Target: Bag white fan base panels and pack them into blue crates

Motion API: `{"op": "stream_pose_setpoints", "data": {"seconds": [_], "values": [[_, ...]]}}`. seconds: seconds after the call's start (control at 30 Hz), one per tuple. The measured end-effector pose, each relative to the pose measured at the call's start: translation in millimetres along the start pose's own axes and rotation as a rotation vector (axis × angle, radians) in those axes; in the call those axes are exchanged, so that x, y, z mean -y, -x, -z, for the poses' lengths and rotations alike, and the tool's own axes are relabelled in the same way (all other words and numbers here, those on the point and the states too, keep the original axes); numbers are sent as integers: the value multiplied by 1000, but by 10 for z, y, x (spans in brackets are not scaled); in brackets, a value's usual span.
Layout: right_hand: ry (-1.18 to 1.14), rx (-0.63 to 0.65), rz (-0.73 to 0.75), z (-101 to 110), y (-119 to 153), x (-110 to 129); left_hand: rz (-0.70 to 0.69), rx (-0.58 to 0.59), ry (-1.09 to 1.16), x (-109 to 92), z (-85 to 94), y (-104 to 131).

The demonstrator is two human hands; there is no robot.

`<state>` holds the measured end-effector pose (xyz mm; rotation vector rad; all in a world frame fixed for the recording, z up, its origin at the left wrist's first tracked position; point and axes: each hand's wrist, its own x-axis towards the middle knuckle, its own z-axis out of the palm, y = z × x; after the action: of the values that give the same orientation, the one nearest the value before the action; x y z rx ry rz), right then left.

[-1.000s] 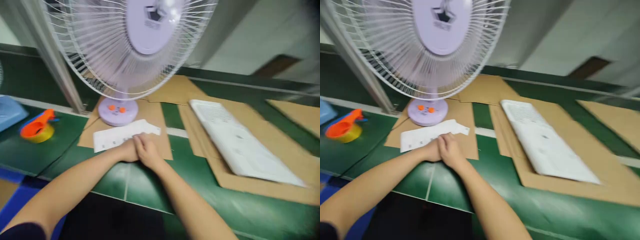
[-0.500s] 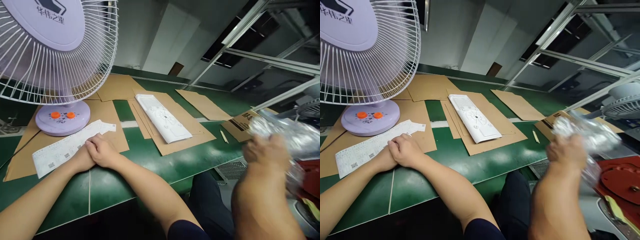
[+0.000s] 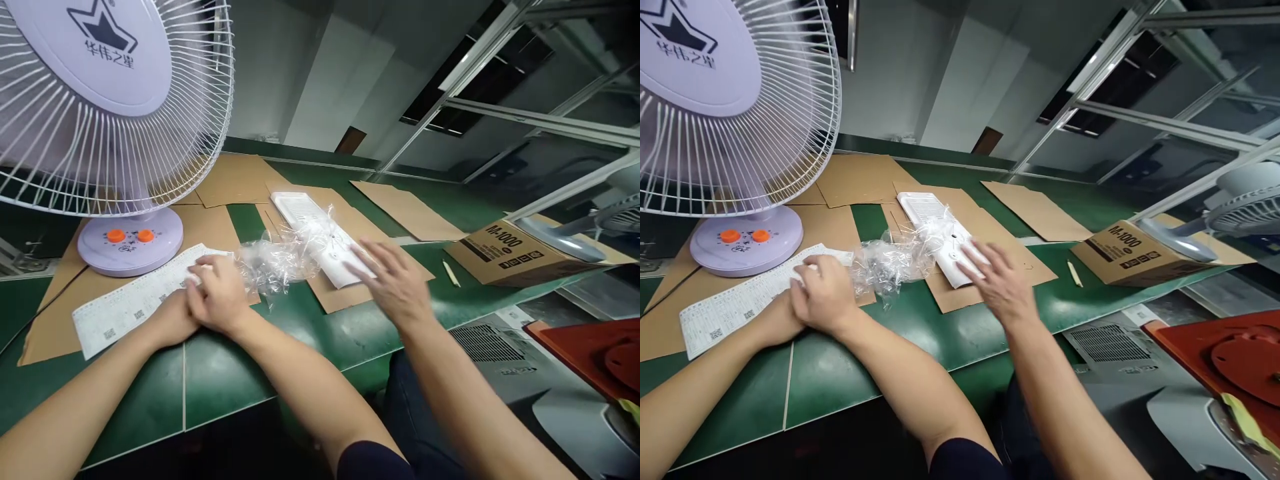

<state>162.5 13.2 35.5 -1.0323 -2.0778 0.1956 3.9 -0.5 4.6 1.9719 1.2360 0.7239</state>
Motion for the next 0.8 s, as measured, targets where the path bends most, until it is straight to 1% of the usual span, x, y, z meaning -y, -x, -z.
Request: {"op": "stream_pose_setpoints", "data": {"seconds": [0.07,0.1,0.13,0.17,0.2,0.23,0.27,0.3,0.33,0.37,0.4,0.47,0.5,0.53,0.57,0.6,0.63,0.67,0.7,0.73,0.77,0.8], "values": [[163,-204,-84,168,-65,-66,4,85,43,-30,11,2],[257,-263,-162,249,-103,-114,16,103,50,-40,13,3],[355,-282,-260,318,-141,-172,30,108,52,-47,14,4],[440,-240,-371,367,-176,-238,39,111,51,-50,13,5],[500,-150,-482,393,-206,-308,46,114,51,-51,12,6],[529,-33,-577,398,-229,-378,49,114,52,-51,11,8],[532,81,-646,383,-244,-444,50,113,53,-51,11,9],[515,169,-685,357,-254,-500,49,114,55,-51,12,10],[489,219,-698,325,-258,-543,51,115,54,-52,12,12],[463,227,-692,296,-260,-568,53,112,56,-53,10,15],[443,204,-682,274,-261,-576,54,101,63,-53,6,18],[412,144,-671,259,-256,-543,40,63,104,-47,-16,25],[399,86,-656,264,-249,-507,31,31,134,-39,-33,29],[375,-5,-607,271,-238,-464,28,-10,160,-27,-54,32],[334,-128,-507,277,-223,-416,37,-59,181,-12,-76,34],[271,-264,-355,279,-204,-368,55,-111,203,4,-98,34],[191,-387,-169,274,-182,-323,79,-169,235,20,-118,31],[106,-476,26,262,-161,-283,101,-230,277,34,-134,25],[30,-515,194,246,-142,-250,113,-282,327,45,-145,16],[-20,-506,311,229,-127,-226,112,-322,381,50,-149,5],[-43,-480,376,214,-118,-209,100,-355,428,51,-147,-7],[-42,-450,403,204,-114,-200,82,-385,462,49,-138,-20]]}}
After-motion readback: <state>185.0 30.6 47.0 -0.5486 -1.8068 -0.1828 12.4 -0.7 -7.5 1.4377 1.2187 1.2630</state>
